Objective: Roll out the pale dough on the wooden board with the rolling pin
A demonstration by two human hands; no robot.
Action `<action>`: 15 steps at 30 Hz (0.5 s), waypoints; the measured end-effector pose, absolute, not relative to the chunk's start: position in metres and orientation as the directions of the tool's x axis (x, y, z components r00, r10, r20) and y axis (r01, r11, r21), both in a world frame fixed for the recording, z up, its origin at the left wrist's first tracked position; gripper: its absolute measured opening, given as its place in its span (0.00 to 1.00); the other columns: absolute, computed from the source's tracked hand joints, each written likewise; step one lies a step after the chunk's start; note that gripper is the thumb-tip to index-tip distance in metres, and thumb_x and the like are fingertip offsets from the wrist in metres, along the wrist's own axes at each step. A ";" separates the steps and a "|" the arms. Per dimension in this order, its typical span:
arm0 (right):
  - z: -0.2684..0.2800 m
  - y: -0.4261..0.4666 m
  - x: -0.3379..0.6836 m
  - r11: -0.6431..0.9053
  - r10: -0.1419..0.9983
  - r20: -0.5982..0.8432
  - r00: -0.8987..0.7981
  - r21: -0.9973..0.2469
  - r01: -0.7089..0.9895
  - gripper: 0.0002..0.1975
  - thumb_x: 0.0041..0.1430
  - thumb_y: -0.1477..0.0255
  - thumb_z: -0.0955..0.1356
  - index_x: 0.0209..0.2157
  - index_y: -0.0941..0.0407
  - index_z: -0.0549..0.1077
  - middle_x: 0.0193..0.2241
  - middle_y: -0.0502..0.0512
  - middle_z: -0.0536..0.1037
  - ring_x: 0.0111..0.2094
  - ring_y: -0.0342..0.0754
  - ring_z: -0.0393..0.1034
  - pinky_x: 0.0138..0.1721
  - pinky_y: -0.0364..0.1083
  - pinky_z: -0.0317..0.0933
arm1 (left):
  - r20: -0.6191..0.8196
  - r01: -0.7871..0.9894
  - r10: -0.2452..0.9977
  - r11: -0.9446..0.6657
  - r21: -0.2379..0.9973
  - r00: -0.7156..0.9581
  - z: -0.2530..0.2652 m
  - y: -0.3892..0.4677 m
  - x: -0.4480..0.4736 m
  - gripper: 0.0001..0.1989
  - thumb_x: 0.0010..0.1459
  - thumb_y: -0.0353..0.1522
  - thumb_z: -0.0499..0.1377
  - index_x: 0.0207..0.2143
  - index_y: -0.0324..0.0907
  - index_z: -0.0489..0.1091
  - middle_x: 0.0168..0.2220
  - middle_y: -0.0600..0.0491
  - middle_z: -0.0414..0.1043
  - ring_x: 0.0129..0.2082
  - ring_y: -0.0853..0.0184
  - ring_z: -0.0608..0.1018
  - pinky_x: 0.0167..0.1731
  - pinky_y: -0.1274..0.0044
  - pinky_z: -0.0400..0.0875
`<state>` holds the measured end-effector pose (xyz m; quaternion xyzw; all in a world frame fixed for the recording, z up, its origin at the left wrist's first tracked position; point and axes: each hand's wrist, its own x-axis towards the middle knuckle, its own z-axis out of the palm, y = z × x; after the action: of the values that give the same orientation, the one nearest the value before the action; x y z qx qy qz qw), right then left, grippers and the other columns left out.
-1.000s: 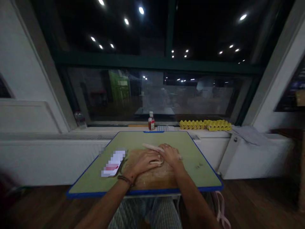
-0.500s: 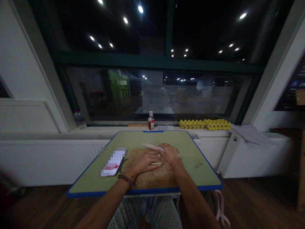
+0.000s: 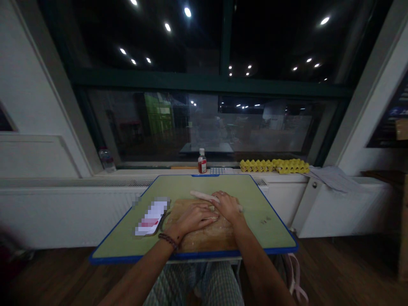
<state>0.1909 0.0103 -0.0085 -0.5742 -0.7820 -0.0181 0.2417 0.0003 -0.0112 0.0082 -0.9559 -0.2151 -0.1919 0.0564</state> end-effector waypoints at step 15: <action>-0.006 0.008 0.190 0.325 0.896 0.390 -0.214 -0.246 0.913 0.16 0.68 0.58 0.60 0.47 0.49 0.73 0.45 0.51 0.77 0.47 0.47 0.71 0.45 0.44 0.61 | 0.352 0.403 0.378 -0.915 0.002 0.856 0.007 -0.010 0.001 0.15 0.69 0.36 0.49 0.40 0.47 0.76 0.43 0.55 0.78 0.46 0.65 0.76 0.49 0.74 0.67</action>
<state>0.1900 0.0080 -0.0060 -0.5805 -0.7789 -0.0182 0.2366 0.0014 -0.0099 0.0072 -0.9628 -0.2027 -0.1751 0.0358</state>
